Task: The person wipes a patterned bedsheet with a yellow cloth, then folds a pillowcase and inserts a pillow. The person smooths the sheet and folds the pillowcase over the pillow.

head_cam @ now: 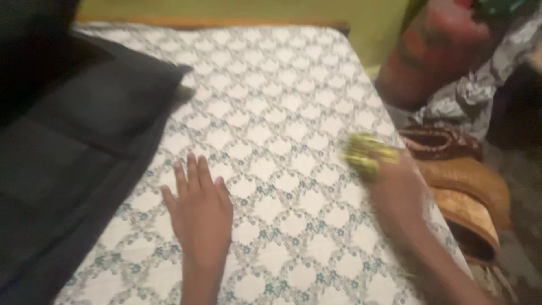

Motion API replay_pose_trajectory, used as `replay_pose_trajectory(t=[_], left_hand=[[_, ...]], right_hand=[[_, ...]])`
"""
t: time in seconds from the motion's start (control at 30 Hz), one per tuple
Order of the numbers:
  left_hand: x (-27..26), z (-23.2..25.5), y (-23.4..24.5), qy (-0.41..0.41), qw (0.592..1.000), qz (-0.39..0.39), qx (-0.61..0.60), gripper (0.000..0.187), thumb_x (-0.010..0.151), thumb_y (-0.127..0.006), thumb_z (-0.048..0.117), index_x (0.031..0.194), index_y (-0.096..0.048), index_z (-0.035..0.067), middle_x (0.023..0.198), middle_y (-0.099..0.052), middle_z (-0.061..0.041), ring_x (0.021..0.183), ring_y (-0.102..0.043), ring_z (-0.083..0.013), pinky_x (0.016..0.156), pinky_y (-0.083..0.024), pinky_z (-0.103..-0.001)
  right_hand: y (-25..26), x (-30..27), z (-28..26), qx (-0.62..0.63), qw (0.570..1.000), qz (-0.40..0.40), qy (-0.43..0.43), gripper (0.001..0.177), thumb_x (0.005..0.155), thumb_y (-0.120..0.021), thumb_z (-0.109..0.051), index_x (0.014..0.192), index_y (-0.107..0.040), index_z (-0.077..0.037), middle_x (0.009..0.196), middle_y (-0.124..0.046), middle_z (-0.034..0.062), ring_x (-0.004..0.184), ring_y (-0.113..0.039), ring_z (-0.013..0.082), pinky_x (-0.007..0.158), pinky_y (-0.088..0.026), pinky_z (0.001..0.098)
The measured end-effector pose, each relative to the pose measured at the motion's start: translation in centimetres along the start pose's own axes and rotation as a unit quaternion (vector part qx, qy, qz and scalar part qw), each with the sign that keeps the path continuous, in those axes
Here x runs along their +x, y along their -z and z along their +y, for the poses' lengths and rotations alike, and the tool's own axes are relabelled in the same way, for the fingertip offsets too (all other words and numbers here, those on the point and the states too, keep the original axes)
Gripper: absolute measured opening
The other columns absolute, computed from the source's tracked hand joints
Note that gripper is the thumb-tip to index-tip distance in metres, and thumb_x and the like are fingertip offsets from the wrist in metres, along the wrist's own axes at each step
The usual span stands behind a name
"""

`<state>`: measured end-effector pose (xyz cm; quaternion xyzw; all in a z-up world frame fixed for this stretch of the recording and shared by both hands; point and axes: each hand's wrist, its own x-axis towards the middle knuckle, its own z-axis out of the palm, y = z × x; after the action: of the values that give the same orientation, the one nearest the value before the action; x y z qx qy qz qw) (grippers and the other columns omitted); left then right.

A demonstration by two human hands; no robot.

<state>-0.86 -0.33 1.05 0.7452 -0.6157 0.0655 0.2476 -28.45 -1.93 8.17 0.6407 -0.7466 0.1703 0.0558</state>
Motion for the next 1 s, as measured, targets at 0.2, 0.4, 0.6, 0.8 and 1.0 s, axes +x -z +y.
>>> replay_pose_trajectory(t=[0.2, 0.4, 0.6, 0.8, 1.0], left_hand=[[-0.9, 0.3, 0.5, 0.004, 1.000, 0.005, 0.008, 0.054, 0.100, -0.048, 0.030, 0.146, -0.050, 0.000, 0.156, -0.045, -0.018, 0.148, -0.035, -0.0362, 0.115, -0.025, -0.062], [-1.0, 0.0, -0.4, -0.002, 0.999, 0.005, -0.031, 0.053, 0.102, -0.046, 0.029, 0.146, -0.048, -0.001, 0.158, -0.041, -0.021, 0.149, -0.031, -0.0388, 0.116, -0.021, -0.064], [-0.5, -0.2, -0.3, 0.009, 0.999, -0.032, -0.027, 0.053, 0.100, -0.045, 0.030, 0.146, -0.048, 0.002, 0.157, -0.040, -0.019, 0.149, -0.029, -0.0370, 0.116, -0.018, -0.065], [-0.5, 0.5, 0.5, 0.020, 0.999, -0.033, -0.016, 0.056, 0.099, -0.045, 0.033, 0.146, -0.047, 0.002, 0.157, -0.039, -0.019, 0.147, -0.029, -0.0381, 0.115, -0.018, -0.065], [-1.3, 2.7, 0.7, -0.031, 0.997, -0.044, -0.046, 0.057, 0.096, -0.046, 0.030, 0.147, -0.046, 0.004, 0.158, -0.038, -0.019, 0.148, -0.027, -0.0377, 0.113, -0.017, -0.067]], right_hand=[[5.3, -0.7, 3.4, 0.022, 0.997, 0.002, -0.068, 0.059, 0.092, -0.061, -0.003, 0.150, -0.056, -0.016, 0.106, -0.064, 0.0199, 0.076, -0.065, 0.0264, 0.063, -0.055, 0.0394], [-3.3, -3.2, -12.9, 0.322, 0.927, -0.164, -0.104, 0.055, 0.086, -0.062, -0.008, 0.138, -0.053, -0.022, 0.113, -0.064, 0.0126, 0.090, -0.066, 0.0267, 0.065, -0.055, 0.0392], [-5.7, -3.8, -13.9, 0.027, 0.990, -0.038, 0.135, 0.052, 0.080, -0.079, -0.039, 0.131, -0.067, -0.033, 0.133, -0.058, 0.0168, 0.109, -0.060, 0.0314, 0.083, -0.052, 0.0492], [1.9, -0.8, 2.2, -0.095, 0.995, -0.029, -0.004, 0.067, 0.076, -0.076, -0.008, 0.140, -0.063, -0.023, 0.121, -0.053, 0.0132, 0.091, -0.063, 0.0277, 0.071, -0.056, 0.0423], [1.9, -4.0, -2.6, 0.393, 0.883, -0.101, -0.237, 0.072, 0.076, -0.057, 0.008, 0.141, -0.055, -0.022, 0.116, -0.066, 0.0101, 0.084, -0.068, 0.0244, 0.054, -0.057, 0.0352]])
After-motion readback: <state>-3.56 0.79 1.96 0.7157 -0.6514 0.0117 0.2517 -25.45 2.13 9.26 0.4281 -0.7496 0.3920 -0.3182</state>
